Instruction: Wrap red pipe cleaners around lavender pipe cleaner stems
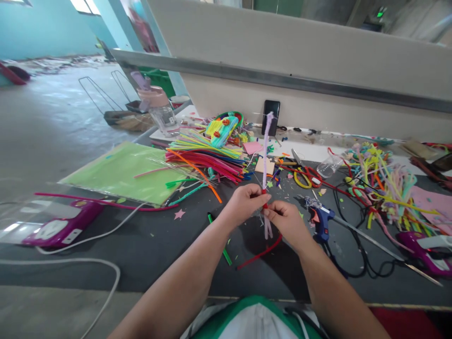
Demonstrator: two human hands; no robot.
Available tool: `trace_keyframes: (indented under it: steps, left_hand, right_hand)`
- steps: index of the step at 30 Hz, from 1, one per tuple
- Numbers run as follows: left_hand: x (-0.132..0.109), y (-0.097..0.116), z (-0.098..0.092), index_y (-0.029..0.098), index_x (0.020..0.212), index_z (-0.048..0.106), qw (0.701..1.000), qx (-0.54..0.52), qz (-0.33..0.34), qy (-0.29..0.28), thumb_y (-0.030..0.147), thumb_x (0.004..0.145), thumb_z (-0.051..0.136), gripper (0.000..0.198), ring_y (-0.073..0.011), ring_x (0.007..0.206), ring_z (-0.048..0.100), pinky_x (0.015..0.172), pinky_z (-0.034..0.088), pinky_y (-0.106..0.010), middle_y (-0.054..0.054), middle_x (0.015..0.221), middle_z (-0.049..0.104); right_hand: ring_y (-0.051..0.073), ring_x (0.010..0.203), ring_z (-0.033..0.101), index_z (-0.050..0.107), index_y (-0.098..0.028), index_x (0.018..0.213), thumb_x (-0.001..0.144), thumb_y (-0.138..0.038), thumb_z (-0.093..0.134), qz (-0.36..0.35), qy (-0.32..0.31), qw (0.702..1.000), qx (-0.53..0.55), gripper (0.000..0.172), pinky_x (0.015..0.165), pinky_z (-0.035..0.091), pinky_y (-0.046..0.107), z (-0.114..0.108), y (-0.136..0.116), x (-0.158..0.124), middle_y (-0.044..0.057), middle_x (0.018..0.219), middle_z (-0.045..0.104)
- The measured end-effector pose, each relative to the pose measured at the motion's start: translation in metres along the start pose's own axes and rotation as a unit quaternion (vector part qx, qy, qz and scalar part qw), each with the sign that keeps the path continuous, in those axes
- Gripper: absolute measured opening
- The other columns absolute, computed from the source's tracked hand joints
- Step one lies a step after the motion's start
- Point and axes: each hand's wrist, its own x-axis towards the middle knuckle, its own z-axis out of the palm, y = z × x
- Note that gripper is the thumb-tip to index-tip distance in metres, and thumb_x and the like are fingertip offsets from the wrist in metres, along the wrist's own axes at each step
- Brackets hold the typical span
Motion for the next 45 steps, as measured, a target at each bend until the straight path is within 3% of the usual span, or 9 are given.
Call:
trace_keyframes:
  steps: [5, 9, 17, 22, 26, 31, 35, 41, 45]
  left_hand:
    - [-0.005, 0.004, -0.003, 0.012, 0.086, 0.065, 0.955, -0.258, -0.075, -0.124, 0.041, 0.073, 0.064, 0.032, -0.0091, 0.055, 0.049, 0.055, 0.038, -0.023, -0.001, 0.064, 0.056]
    - [-0.006, 0.002, -0.003, 0.011, 0.073, 0.062, 0.948, -0.275, -0.066, -0.147, 0.038, 0.073, 0.066, 0.027, -0.0083, 0.050, 0.049, 0.051, 0.038, -0.022, -0.002, 0.060, 0.056]
    - [-0.002, -0.002, 0.003, 0.014, 0.057, 0.045, 0.982, -0.179, -0.046, -0.042, 0.036, 0.069, 0.069, 0.033, -0.0055, 0.049, 0.040, 0.049, 0.032, -0.019, 0.004, 0.053, 0.046]
    - [0.001, -0.010, 0.004, 0.015, 0.054, 0.042, 0.999, -0.030, -0.018, 0.014, 0.037, 0.069, 0.065, 0.036, -0.0057, 0.049, 0.031, 0.046, 0.022, -0.020, 0.005, 0.051, 0.038]
    - [0.002, -0.013, 0.003, 0.016, 0.052, 0.040, 0.997, 0.062, -0.004, 0.036, 0.037, 0.070, 0.063, 0.036, -0.0062, 0.048, 0.027, 0.046, 0.018, -0.022, 0.006, 0.049, 0.033]
    - [0.002, -0.012, 0.004, 0.016, 0.051, 0.039, 0.997, 0.045, -0.016, 0.056, 0.036, 0.069, 0.064, 0.037, -0.0061, 0.048, 0.026, 0.046, 0.018, -0.022, 0.006, 0.048, 0.031]
    - [0.000, -0.007, 0.005, 0.015, 0.055, 0.047, 0.994, -0.098, -0.030, 0.031, 0.038, 0.069, 0.066, 0.033, -0.0067, 0.050, 0.035, 0.049, 0.026, -0.021, 0.004, 0.052, 0.042]
    - [-0.003, -0.002, 0.000, 0.011, 0.079, 0.065, 0.962, -0.247, -0.066, -0.099, 0.037, 0.073, 0.065, 0.026, -0.0091, 0.060, 0.048, 0.060, 0.037, -0.023, -0.002, 0.068, 0.058]
    - [-0.003, -0.001, -0.003, 0.011, 0.070, 0.059, 0.962, -0.236, -0.057, -0.128, 0.034, 0.072, 0.067, 0.025, -0.0074, 0.055, 0.045, 0.056, 0.035, -0.021, 0.000, 0.060, 0.053]
  right_hand:
    - [0.006, 0.045, 0.025, 0.063, -0.014, 0.071, 0.072, -0.036, 0.066, 0.059, -0.089, 0.964, 0.243, 0.023, 0.045, 0.016, 0.022, -0.002, 0.003, -0.002, -0.005, 0.050, 0.040]
    - [0.006, 0.045, 0.024, 0.065, -0.013, 0.072, 0.073, -0.036, 0.066, 0.063, -0.110, 0.950, 0.285, 0.024, 0.045, 0.014, 0.023, 0.001, 0.005, -0.003, -0.005, 0.051, 0.041]
    - [0.012, 0.054, 0.045, 0.059, -0.017, 0.063, 0.079, -0.034, 0.056, -0.026, 0.004, 1.000, -0.007, 0.024, 0.054, 0.033, 0.024, 0.005, 0.003, -0.002, -0.002, 0.055, 0.052]
    - [0.015, 0.060, 0.048, 0.053, -0.020, 0.060, 0.082, -0.028, 0.052, -0.132, 0.075, 0.965, -0.214, 0.023, 0.058, 0.032, 0.027, 0.007, 0.007, -0.004, 0.001, 0.058, 0.052]
    - [0.016, 0.063, 0.049, 0.055, -0.020, 0.063, 0.082, -0.024, 0.049, -0.171, 0.071, 0.940, -0.285, 0.020, 0.061, 0.031, 0.028, 0.009, 0.007, -0.004, 0.003, 0.063, 0.054]
    - [0.016, 0.065, 0.052, 0.063, -0.019, 0.072, 0.078, -0.027, 0.055, -0.078, 0.050, 0.978, -0.189, 0.013, 0.060, 0.035, 0.027, 0.009, 0.006, -0.001, 0.003, 0.068, 0.060]
    - [0.012, 0.055, 0.046, 0.062, -0.017, 0.071, 0.075, -0.029, 0.059, -0.005, 0.011, 0.999, -0.037, 0.013, 0.053, 0.033, 0.025, 0.005, 0.005, 0.001, 0.000, 0.061, 0.056]
    - [0.006, 0.045, 0.029, 0.063, -0.015, 0.076, 0.073, -0.033, 0.063, 0.053, -0.052, 0.976, 0.203, 0.019, 0.044, 0.019, 0.022, -0.002, 0.002, -0.002, -0.005, 0.053, 0.044]
    - [0.006, 0.044, 0.028, 0.063, -0.015, 0.077, 0.073, -0.034, 0.064, 0.066, -0.071, 0.969, 0.229, 0.019, 0.044, 0.018, 0.021, -0.001, 0.001, -0.003, -0.006, 0.052, 0.043]
